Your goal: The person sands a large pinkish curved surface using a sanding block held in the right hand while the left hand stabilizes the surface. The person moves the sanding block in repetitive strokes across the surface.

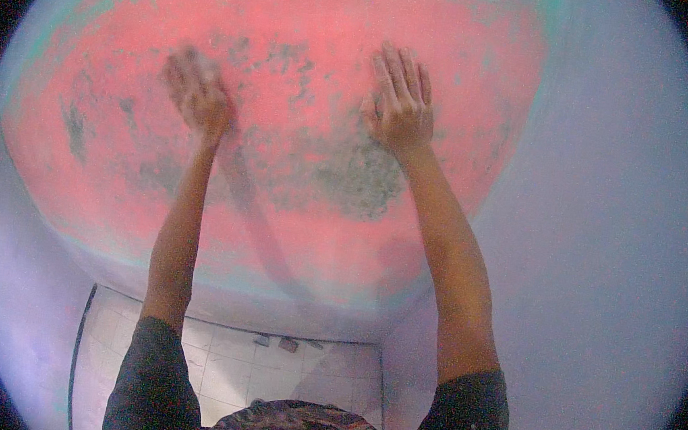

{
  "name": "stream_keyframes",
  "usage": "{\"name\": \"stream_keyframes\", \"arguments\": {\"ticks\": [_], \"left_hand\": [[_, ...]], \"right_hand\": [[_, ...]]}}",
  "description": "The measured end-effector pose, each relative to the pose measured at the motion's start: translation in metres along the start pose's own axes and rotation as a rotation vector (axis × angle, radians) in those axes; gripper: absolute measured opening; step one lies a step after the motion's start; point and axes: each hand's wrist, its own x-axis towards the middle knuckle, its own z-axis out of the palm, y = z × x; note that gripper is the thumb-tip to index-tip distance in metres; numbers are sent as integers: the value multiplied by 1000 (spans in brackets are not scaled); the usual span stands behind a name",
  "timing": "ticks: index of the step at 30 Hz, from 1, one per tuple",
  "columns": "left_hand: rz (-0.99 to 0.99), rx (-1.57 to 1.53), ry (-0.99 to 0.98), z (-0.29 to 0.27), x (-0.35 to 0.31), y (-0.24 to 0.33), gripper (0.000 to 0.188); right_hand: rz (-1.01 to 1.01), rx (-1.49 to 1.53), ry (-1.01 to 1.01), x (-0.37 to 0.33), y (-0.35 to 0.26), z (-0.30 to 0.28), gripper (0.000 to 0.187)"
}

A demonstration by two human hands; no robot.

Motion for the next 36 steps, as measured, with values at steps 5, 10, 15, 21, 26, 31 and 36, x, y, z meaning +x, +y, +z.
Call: {"name": "stream_keyframes", "arguments": {"ticks": [5, 10, 15, 21, 26, 31, 36], "left_hand": [[315, 4, -33, 19, -35, 32, 66], [575, -137, -480, 16, -75, 101, 66], [-70, 14, -93, 25, -42, 8, 68], [208, 37, -163, 28, -61, 60, 68], [610, -78, -444, 23, -70, 84, 67], [115, 8, -78, 24, -46, 18, 66], [137, 31, -104, 28, -46, 18, 66]], "right_hand": [[25, -30, 5, -20, 9, -1, 63], [39, -31, 31, -51, 25, 11, 62], [56, -6, 34, -53, 21, 15, 61], [55, -39, 37, -75, 45, 9, 66], [62, -22, 73, -78, 40, 11, 65], [80, 63, 94, -25, 24, 15, 69], [127, -79, 86, -11, 14, 24, 70]]}}
